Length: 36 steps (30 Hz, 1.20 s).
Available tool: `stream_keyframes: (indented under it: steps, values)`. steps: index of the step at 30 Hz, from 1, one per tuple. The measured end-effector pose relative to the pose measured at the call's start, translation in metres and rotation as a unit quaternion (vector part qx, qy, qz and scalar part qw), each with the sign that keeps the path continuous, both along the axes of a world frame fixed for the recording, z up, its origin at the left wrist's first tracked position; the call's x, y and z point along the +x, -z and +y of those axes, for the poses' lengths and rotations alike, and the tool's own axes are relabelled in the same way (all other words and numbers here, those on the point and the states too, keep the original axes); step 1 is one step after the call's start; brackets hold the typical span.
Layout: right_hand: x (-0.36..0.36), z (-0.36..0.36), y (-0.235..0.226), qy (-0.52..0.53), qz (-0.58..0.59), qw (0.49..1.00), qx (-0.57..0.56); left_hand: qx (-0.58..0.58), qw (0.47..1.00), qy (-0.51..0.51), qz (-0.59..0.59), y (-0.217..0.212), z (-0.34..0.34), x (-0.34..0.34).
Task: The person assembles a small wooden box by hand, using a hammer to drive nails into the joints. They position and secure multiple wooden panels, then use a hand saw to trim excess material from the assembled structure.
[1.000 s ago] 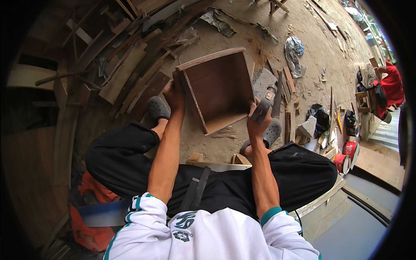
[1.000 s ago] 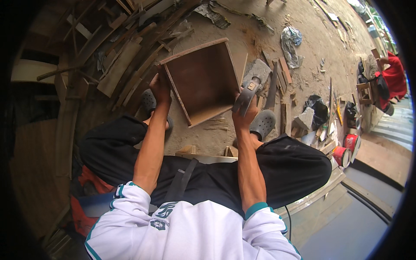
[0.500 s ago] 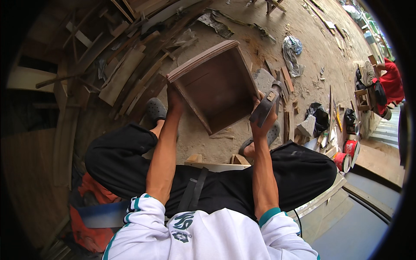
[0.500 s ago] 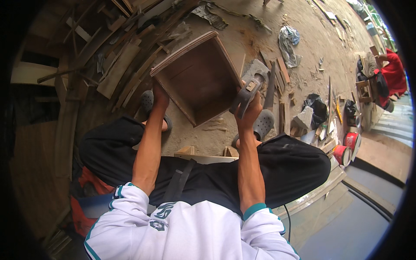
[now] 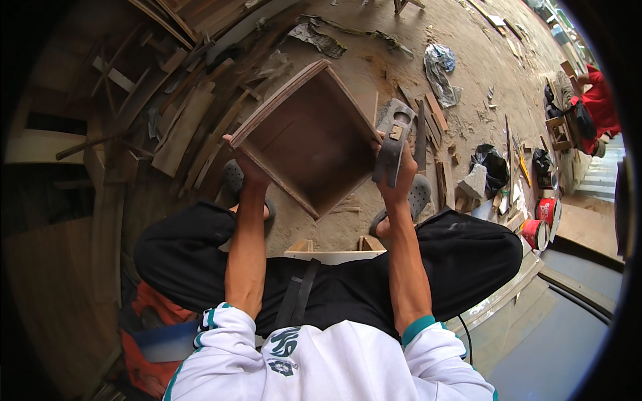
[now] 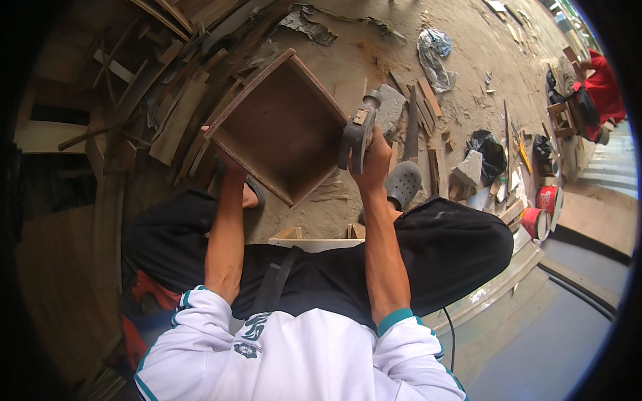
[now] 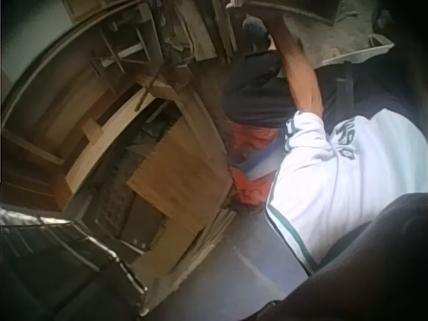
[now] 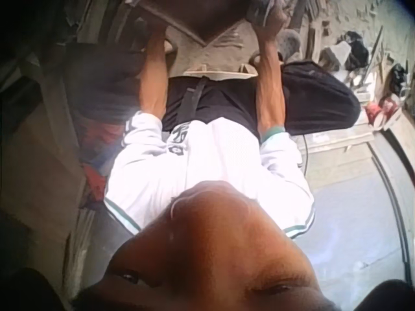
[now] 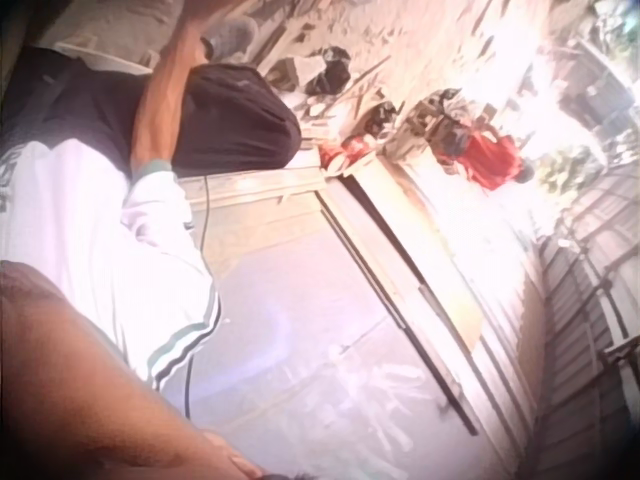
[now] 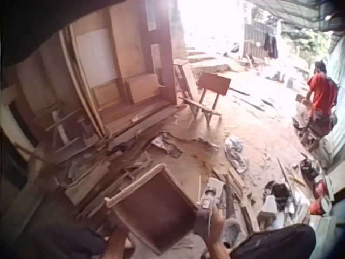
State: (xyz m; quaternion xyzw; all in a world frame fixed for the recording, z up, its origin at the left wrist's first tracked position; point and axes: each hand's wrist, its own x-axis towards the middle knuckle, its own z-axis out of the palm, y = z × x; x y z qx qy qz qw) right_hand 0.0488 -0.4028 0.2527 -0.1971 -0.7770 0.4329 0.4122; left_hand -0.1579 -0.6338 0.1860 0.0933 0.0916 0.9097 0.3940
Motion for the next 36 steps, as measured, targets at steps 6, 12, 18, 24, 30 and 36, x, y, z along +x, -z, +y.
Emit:
stream_keyframes:
  steps: [6,12,18,24,30,36]
  values:
    - [-0.005,-0.006,0.017,0.058,-0.05,0.996,-0.05,-0.269,0.948,-0.168,0.0,-0.01,0.019,0.006]
    - [-0.012,-0.016,0.042,0.129,-0.15,0.972,-0.125,-0.765,0.577,-0.223,0.179,0.011,0.002,-0.017]
    - [0.0,-0.024,0.106,0.097,-0.219,0.925,-0.295,-0.801,0.438,-0.23,0.337,-0.007,-0.007,-0.019]
    - [0.008,-0.032,0.129,0.046,-0.181,0.903,-0.388,-0.45,0.878,-0.151,0.055,-0.008,0.024,0.002]
    - [0.005,-0.035,0.126,0.074,-0.221,0.905,-0.355,-0.17,0.98,0.087,-0.061,0.048,0.016,0.038]
    - [0.007,-0.027,0.111,0.102,-0.198,0.9,-0.375,-0.223,0.96,0.112,-0.128,0.049,0.052,0.096]
